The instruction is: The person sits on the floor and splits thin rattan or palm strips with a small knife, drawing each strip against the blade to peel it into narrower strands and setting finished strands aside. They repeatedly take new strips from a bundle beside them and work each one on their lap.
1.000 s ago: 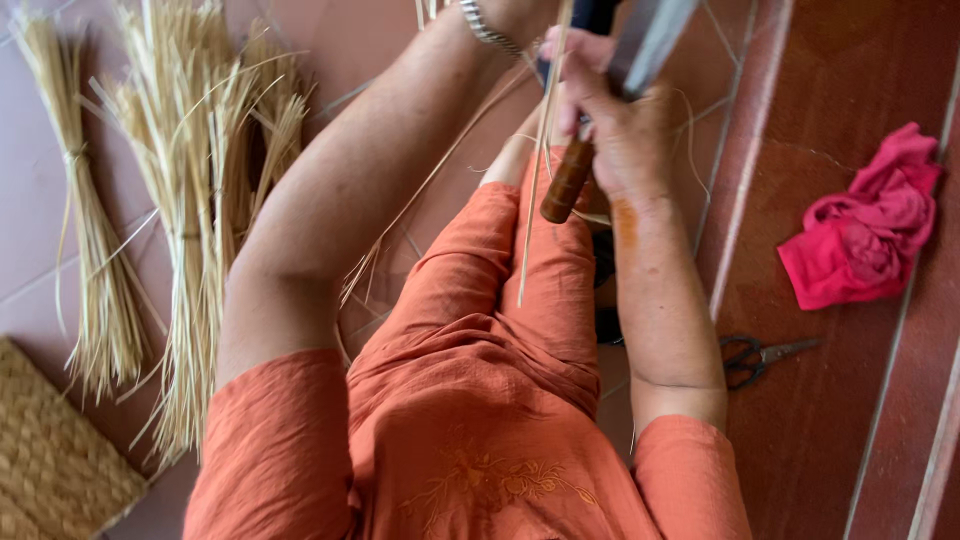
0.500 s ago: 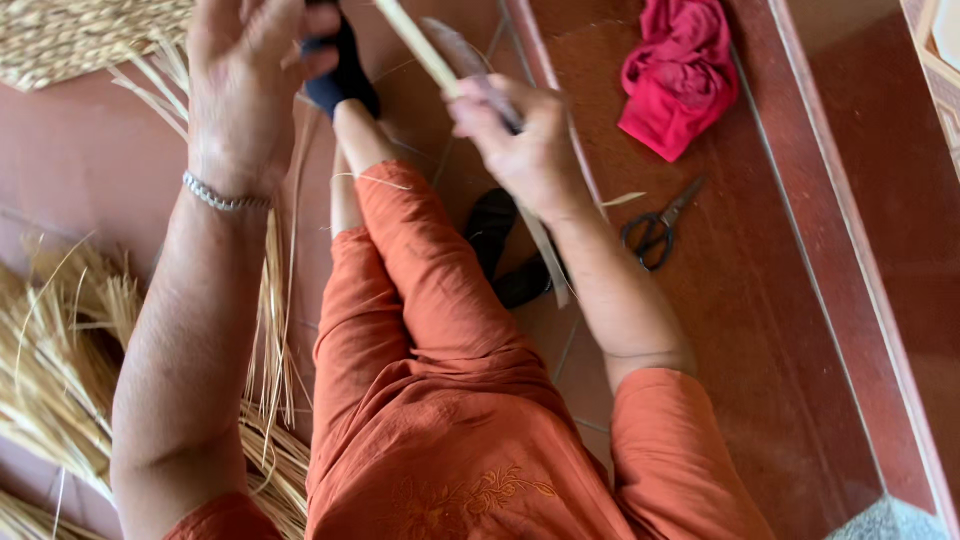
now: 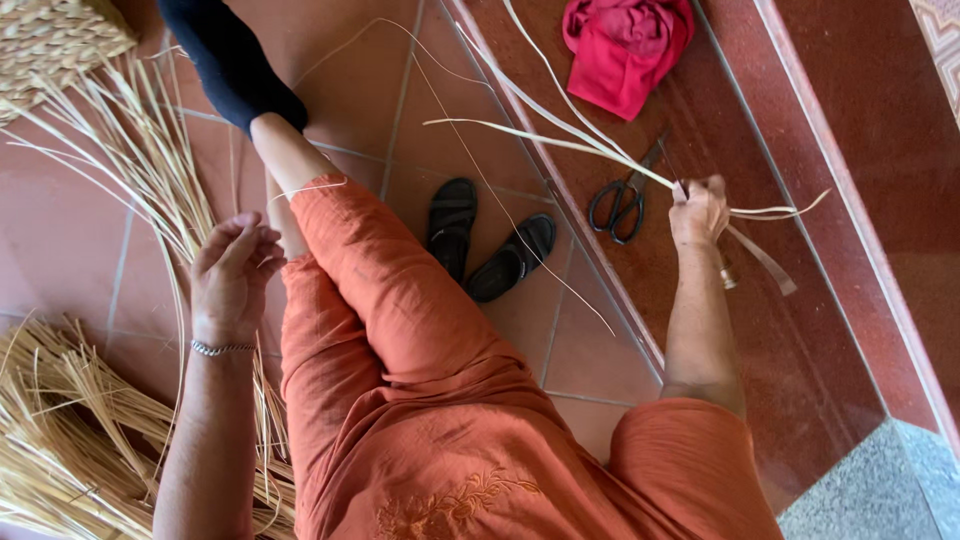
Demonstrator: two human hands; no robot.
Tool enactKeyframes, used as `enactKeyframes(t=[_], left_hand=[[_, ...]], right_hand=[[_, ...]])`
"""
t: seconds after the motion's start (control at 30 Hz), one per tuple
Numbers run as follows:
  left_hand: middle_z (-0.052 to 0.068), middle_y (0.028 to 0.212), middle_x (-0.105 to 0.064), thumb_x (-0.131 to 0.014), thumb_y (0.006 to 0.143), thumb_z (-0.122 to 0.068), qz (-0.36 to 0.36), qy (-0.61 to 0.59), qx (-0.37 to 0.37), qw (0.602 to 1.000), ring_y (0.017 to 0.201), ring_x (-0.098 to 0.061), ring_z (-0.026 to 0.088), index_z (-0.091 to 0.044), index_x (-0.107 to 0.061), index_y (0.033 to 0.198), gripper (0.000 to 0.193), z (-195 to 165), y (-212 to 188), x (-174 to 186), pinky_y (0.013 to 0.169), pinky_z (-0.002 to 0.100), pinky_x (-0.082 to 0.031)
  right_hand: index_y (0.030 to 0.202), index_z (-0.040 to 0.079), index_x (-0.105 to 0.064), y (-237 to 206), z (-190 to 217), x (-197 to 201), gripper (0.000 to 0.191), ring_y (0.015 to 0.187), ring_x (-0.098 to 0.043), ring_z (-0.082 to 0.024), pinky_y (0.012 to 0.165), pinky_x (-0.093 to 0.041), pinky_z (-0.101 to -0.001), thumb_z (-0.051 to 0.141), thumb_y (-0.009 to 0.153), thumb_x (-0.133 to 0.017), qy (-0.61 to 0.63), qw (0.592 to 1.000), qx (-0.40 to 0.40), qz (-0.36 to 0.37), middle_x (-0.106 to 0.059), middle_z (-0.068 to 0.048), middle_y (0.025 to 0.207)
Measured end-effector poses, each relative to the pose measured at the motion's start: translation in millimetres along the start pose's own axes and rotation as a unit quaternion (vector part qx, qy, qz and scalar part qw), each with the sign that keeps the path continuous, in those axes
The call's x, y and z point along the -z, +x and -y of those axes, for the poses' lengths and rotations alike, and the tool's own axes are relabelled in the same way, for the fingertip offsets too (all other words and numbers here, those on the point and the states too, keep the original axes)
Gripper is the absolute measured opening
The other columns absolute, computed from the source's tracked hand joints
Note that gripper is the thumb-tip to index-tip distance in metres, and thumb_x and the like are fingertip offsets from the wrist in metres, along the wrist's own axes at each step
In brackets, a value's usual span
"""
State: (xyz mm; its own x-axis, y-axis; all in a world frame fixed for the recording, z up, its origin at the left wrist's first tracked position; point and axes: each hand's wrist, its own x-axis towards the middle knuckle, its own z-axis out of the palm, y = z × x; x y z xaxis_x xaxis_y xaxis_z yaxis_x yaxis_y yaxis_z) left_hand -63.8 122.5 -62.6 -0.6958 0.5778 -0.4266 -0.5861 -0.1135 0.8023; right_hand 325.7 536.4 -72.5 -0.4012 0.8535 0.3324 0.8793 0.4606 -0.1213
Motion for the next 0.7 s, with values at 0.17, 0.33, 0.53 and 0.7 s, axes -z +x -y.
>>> enactKeyframes(t=[0.17,0.33,0.53,0.7], left_hand=[[0.007,0.099,-0.073,-0.059,0.110,-0.009,-0.009,-0.004,0.022,1.000,0.085,-0.070,0.016,-0.007,-0.066,0.116,0.010,17,-8,1,0.081,0.031,-0.058],[0.008,0.098,-0.073,-0.058,0.111,-0.008,-0.008,-0.013,0.025,1.000,0.084,-0.070,0.016,-0.006,-0.067,0.117,0.011,28,-9,-1,0.081,0.031,-0.058],[0.009,0.099,-0.072,-0.057,0.111,-0.008,-0.006,-0.029,0.034,0.999,0.085,-0.070,0.017,-0.006,-0.067,0.116,0.011,39,-7,-2,0.081,0.032,-0.059],[0.009,0.098,-0.072,-0.057,0.110,-0.007,-0.021,-0.015,0.041,0.999,0.084,-0.069,0.017,-0.006,-0.066,0.115,0.010,41,-8,-4,0.081,0.032,-0.058]], right_hand=[[0.095,0.012,-0.079,-26,-31,-11,0.005,0.085,-0.068,-0.032,0.070,-0.056,-0.0427,0.016,0.094,-0.078,-0.053,0.974,-0.199,0.090,-0.061,-0.013,0.110],[0.094,0.014,-0.079,-34,-43,-17,0.004,0.088,-0.070,-0.029,0.070,-0.059,-0.0384,0.016,0.093,-0.076,-0.065,0.943,-0.294,0.142,-0.059,-0.012,0.116],[0.111,0.018,-0.080,-48,-47,-29,0.030,0.100,-0.067,-0.030,0.084,-0.058,-0.0410,0.016,0.081,-0.087,0.004,0.960,-0.247,0.131,-0.062,-0.010,0.119],[0.115,0.015,-0.076,-53,-45,-32,0.046,0.108,-0.064,-0.030,0.089,-0.058,-0.0387,0.013,0.071,-0.090,0.057,0.955,-0.248,0.150,-0.060,-0.010,0.120]])
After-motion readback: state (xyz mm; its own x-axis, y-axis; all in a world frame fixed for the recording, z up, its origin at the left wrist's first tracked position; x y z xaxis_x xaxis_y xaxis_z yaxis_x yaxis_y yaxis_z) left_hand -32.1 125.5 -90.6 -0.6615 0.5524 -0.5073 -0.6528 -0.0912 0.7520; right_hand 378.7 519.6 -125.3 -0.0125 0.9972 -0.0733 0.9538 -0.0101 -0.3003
